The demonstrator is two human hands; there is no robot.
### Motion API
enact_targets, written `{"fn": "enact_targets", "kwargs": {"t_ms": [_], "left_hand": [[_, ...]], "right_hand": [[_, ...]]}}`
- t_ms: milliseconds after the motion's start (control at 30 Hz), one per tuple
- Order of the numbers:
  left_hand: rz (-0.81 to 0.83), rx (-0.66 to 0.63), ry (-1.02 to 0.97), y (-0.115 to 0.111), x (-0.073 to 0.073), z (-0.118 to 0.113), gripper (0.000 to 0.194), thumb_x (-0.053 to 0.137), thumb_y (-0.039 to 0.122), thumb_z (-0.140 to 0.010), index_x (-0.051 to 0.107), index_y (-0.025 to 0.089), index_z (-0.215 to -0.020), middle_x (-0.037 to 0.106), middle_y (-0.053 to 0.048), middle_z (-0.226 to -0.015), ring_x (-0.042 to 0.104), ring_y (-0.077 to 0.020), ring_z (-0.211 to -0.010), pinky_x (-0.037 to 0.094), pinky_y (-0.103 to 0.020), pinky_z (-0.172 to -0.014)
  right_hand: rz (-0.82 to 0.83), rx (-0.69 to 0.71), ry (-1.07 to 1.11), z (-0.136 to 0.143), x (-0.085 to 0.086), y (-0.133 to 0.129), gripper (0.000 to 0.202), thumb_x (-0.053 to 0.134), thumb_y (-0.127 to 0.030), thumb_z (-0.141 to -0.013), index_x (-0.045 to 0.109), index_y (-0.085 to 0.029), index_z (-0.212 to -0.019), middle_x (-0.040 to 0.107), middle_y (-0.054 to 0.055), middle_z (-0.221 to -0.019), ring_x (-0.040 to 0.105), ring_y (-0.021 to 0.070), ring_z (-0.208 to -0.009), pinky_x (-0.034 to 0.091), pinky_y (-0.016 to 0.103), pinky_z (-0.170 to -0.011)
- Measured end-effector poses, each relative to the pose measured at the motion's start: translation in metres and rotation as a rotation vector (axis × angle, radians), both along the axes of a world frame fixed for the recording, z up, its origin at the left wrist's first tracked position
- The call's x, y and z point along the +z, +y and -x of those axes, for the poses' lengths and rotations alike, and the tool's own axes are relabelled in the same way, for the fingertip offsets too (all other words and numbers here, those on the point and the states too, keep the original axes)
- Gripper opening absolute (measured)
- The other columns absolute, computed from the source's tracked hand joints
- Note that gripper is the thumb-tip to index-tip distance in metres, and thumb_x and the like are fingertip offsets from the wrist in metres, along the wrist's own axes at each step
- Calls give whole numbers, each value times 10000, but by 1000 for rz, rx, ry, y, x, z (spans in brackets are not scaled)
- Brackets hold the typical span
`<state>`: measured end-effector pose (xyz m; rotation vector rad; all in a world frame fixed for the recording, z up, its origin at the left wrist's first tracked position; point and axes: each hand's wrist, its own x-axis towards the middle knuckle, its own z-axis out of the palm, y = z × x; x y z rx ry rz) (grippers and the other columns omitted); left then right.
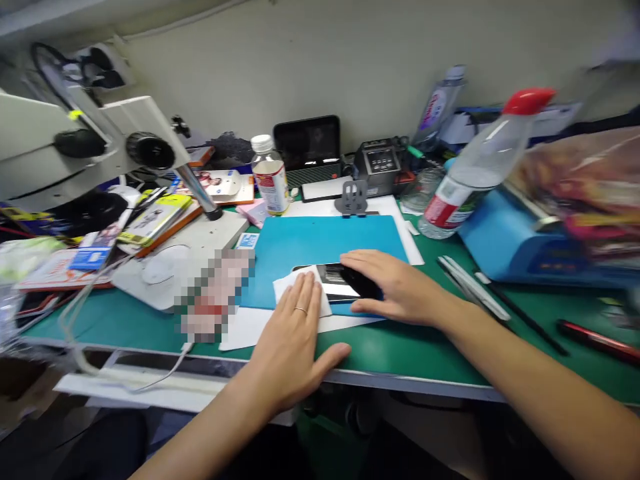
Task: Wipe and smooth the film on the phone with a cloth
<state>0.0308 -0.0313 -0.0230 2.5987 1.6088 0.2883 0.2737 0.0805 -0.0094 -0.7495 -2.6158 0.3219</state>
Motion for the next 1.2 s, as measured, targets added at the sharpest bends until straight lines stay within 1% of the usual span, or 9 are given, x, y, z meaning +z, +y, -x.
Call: {"fn": "enact_targets", "kwargs": {"t_ms": [133,267,500,700,800,933,1000,1067,1200], "left_hand": [[-65,-26,1,31,-7,-11,929,298,724,-1027,356,-26,-1572,304,-278,-1656,266,-402,-1563,332,-573,-1246],[-60,-78,17,48,-6,-26,924,239,721,-1038,366,-21,-1574,330,-264,-1645,299,-393,-1551,364,-576,-1227],[-76,-175,45,21,0,-26,845,274,678,-1062,331,32,-1605,276,-213,-1677,263,-357,-1567,376,-520,-1236],[-14,-51,80,13,6,2,818,287,631,-1082,269,16,-1622,234,-228,-1685,219,-350,-1580,361,-541,-1240],[38,-59,50,19,11,-12,872,318,660,-1065,275,-17,-1612,208,-247,-1685,190,-375,-1583,328,-560,-1253],[76,-147,-28,31,17,-51,893,300,681,-1059,295,-26,-1606,240,-231,-1687,187,-353,-1590,265,-497,-1290],[75,-173,-49,34,18,-62,910,295,691,-1055,296,-37,-1601,266,-236,-1681,206,-352,-1588,265,-486,-1290],[57,-195,-45,30,18,-59,887,303,680,-1059,307,-22,-1602,277,-230,-1681,218,-350,-1587,277,-492,-1285],[6,-181,5,14,12,-29,762,366,598,-1080,354,35,-1593,295,-210,-1683,266,-348,-1577,346,-513,-1255]], "right_hand": [[26,-38,-34,-3,2,-4,904,767,-641,-812,503,-119,-1502,655,239,-1398,602,385,-1295,509,576,-1072],[63,-59,-24,-8,0,-5,789,753,-581,-858,499,-189,-1495,678,178,-1340,615,337,-1223,528,533,-1036],[104,-30,53,-8,0,-4,664,782,-518,-854,586,-121,-1349,689,177,-1244,601,319,-1166,545,486,-1004],[170,-74,33,-6,2,1,605,824,-484,-817,596,-205,-1304,690,130,-1231,611,331,-1162,562,494,-947],[189,-89,66,-4,2,1,572,821,-479,-807,616,-206,-1267,699,127,-1182,628,333,-1119,571,504,-916],[170,-100,95,-5,-2,1,534,763,-423,-855,602,-189,-1306,690,153,-1191,634,336,-1120,575,514,-917],[162,-90,95,-7,-3,1,577,737,-389,-874,566,-188,-1388,679,167,-1248,626,339,-1158,567,524,-943],[172,-73,85,-9,-3,1,683,754,-447,-865,529,-198,-1459,670,169,-1301,614,348,-1195,553,536,-974],[212,-63,62,-11,2,0,957,770,-697,-767,479,-205,-1535,650,174,-1369,578,373,-1257,515,556,-1027]]}}
